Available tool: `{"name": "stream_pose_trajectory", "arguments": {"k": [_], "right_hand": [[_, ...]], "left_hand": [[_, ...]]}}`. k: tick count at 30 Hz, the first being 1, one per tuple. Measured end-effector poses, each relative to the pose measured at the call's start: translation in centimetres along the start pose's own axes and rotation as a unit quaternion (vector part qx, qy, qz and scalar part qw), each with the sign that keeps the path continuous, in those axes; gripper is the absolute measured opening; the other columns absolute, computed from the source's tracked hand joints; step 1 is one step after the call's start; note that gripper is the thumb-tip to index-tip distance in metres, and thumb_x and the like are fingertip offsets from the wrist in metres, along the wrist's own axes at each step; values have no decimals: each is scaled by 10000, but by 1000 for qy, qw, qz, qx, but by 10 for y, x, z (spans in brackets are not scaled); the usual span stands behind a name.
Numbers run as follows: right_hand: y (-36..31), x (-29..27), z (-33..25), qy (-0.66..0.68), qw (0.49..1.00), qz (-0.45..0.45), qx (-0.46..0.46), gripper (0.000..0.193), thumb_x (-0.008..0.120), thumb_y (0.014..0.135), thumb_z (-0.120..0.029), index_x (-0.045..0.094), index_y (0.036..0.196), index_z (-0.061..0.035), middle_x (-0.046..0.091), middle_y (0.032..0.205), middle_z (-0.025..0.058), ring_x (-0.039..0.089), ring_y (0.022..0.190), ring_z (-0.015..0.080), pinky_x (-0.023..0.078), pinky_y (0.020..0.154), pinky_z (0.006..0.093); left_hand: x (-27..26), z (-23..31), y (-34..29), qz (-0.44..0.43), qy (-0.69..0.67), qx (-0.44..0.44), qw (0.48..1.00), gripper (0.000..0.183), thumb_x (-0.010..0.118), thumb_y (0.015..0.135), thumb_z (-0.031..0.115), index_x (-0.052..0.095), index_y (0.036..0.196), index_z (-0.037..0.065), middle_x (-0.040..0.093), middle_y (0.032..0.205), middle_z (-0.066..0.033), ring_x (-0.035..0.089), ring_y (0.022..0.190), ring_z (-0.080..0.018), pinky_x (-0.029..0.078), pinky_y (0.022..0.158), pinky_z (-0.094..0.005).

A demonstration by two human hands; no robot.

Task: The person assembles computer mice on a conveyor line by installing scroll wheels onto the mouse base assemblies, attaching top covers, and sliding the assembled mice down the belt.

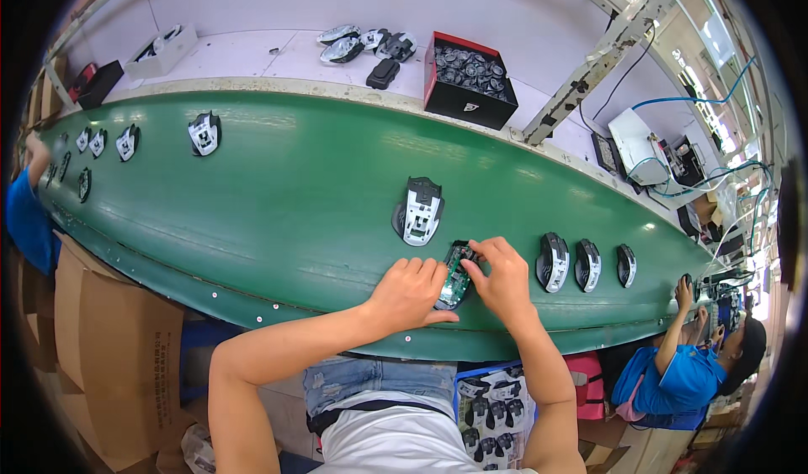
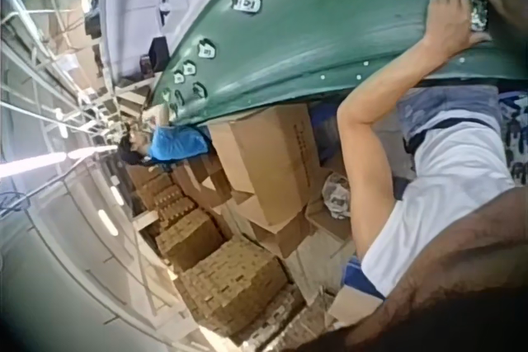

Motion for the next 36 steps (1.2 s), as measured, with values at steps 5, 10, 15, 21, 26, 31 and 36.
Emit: {"name": "stream_pose_trajectory", "arguments": {"k": [5, 10, 15, 21, 26, 31, 36], "right_hand": [[5, 1, 2, -7, 999, -42, 15, 281, 808, 741, -90, 719, 997, -17, 663, 898, 109, 659, 821, 302, 534, 712, 398], [7, 1, -3, -53, 997, -59, 15, 266, 789, 763, -96, 727, 1014, -32, 663, 921, 110, 659, 819, 319, 533, 712, 416], [9, 9, 9, -63, 990, -115, 57, 249, 772, 783, -102, 728, 1018, -33, 664, 925, 116, 657, 824, 329, 530, 713, 420], [5, 2, 13, 26, 997, -63, -38, 319, 780, 790, -103, 727, 1100, -54, 648, 979, 119, 651, 891, 295, 529, 769, 384], [-10, 3, 30, 106, 993, 19, 47, 351, 800, 762, -59, 717, 1101, -28, 686, 1041, 126, 665, 938, 269, 544, 794, 360], [3, -1, 30, 86, 996, -13, 15, 277, 800, 764, -86, 724, 1022, -17, 680, 1093, 128, 669, 995, 279, 535, 852, 365], [33, -3, 21, 1, 1000, -26, -9, 384, 732, 819, -105, 654, 1193, -60, 639, 1200, 157, 618, 1116, 347, 479, 964, 398]], "left_hand": [[0, 0, -1, 11, -44, 31, 999, 722, 718, 722, 636, 597, 1031, -6, 536, 847, -81, 537, 768, -230, 434, 677, -340], [2, -1, -1, 11, -84, 38, 996, 667, 757, 712, 567, 583, 1046, 16, 532, 875, -76, 534, 821, -229, 420, 695, -343], [4, -3, -1, 12, -95, 41, 994, 643, 795, 704, 490, 593, 1091, 19, 522, 935, -73, 526, 853, -228, 419, 716, -346], [0, -5, 1, 8, -125, 23, 992, 704, 809, 715, 441, 574, 1206, -5, 545, 1169, -150, 529, 1056, -288, 429, 860, -390], [13, -2, 3, -16, -142, 35, 989, 828, 777, 767, 425, 475, 1383, -38, 475, 1441, -175, 429, 1330, -362, 361, 1065, -445], [17, -4, -1, -29, -132, 41, 990, 786, 728, 819, 440, 469, 1397, -26, 461, 1460, -180, 403, 1364, -363, 339, 1095, -462], [21, 6, -4, -42, -140, 88, 985, 657, 679, 868, 399, 503, 1371, 14, 459, 1458, -188, 386, 1382, -371, 310, 1126, -495]]}}
Point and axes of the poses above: each hand's wrist, its own y-axis towards the middle knuckle, its own x-axis out of the palm, z = x × y, the point moved 10 cm from there along y, towards the middle knuckle
